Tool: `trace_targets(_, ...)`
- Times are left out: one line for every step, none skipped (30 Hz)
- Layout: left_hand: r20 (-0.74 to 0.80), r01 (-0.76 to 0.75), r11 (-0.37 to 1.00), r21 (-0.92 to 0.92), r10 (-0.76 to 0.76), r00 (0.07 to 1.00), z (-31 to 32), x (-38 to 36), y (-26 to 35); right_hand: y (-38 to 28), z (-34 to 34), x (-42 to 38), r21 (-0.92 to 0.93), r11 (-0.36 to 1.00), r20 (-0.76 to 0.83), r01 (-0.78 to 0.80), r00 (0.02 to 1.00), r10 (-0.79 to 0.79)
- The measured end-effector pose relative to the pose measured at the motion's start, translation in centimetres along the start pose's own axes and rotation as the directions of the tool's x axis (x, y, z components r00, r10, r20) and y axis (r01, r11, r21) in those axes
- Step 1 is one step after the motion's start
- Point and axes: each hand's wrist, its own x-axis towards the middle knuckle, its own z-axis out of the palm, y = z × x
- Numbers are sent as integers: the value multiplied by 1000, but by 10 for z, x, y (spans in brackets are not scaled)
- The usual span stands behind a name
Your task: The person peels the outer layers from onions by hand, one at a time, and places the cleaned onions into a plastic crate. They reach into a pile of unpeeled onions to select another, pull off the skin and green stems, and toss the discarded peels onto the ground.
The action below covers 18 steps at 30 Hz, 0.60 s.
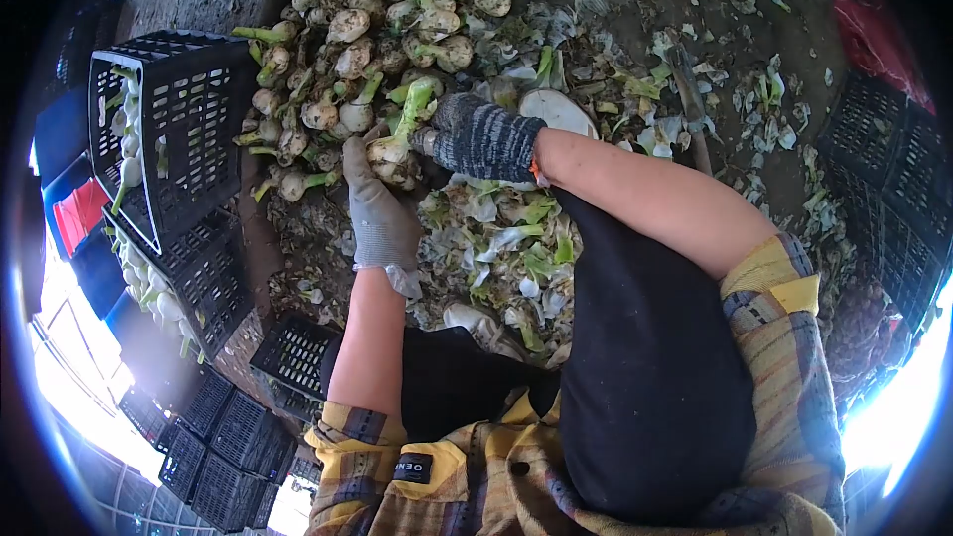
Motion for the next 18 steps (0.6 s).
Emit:
trace_targets(-17, 149, 973, -174, -154, 988, 3, -2, 5, -1, 0, 0, 22, 999, 55, -40, 998, 39)
trace_targets(-4, 211, 955, -209, -217, 976, 4, -1, 7, -1, 1, 0, 42, 996, 110, -82, 991, 77)
trace_targets(10, 272, 932, -241, -278, 961, 3, 1, 8, -1, 2, 1, 84, 989, 107, -123, 988, 113)
trace_targets(26, 331, 903, -273, -337, 941, 1, 2, 9, 0, 5, 2, 127, 979, 105, -162, 983, 149)
trace_targets(89, 348, 893, -285, -337, 937, -1, 3, 9, 2, 7, 2, 168, 965, 104, -201, 977, 185)
trace_targets(154, 366, 882, -297, -334, 930, -3, 4, 8, 5, 11, 2, 75, 982, 76, -173, 983, 167)
trace_targets(216, 384, 871, -305, -330, 919, -4, 4, 8, 9, 16, 2, -18, 989, 49, -147, 988, 147)
trace_targets(141, 218, 958, -188, -193, 971, -1, 2, 7, 12, 20, 1, -112, 986, 24, -122, 992, 125)
trace_targets(86, 46, 997, -56, -41, 995, 8, -4, 8, 10, 13, 3, -81, 988, 25, -133, 991, 135)
trace_targets(52, -122, 989, 86, 118, 992, 14, -9, 7, 9, 4, 3, -49, 988, 25, -144, 989, 145)
trace_targets(75, -225, 970, 91, 218, 973, 13, -5, 0, 7, -3, 4, -17, 988, 27, -154, 988, 155)
trace_targets(98, -325, 941, 93, 316, 944, 16, -4, -1, 5, -5, 5, -33, 978, 40, -207, 977, 208)
trace_targets(77, -205, 976, 69, 200, 977, 13, -6, 0, 4, -6, 6, -50, 965, 51, -257, 964, 259)
trace_targets(59, -81, 996, 44, 79, 995, 11, -7, 3, 3, -6, 6, -67, 949, 63, -307, 948, 311)
trace_targets(138, 56, 993, -105, -41, 990, 8, -5, 5, 3, -4, 5, -117, 961, 16, -249, 967, 253)
trace_targets(231, 201, 949, -241, -145, 962, 3, -1, 7, 2, -3, 3, -170, 967, -26, -191, 982, 189)
trace_targets(334, 348, 868, -355, -230, 914, 0, 1, 8, 2, -1, 2, -223, 965, -64, -135, 990, 124)
trace_targets(347, 339, 881, -330, -221, 912, -1, 2, 7, 2, 1, 2, -206, 968, -52, -145, 989, 138)
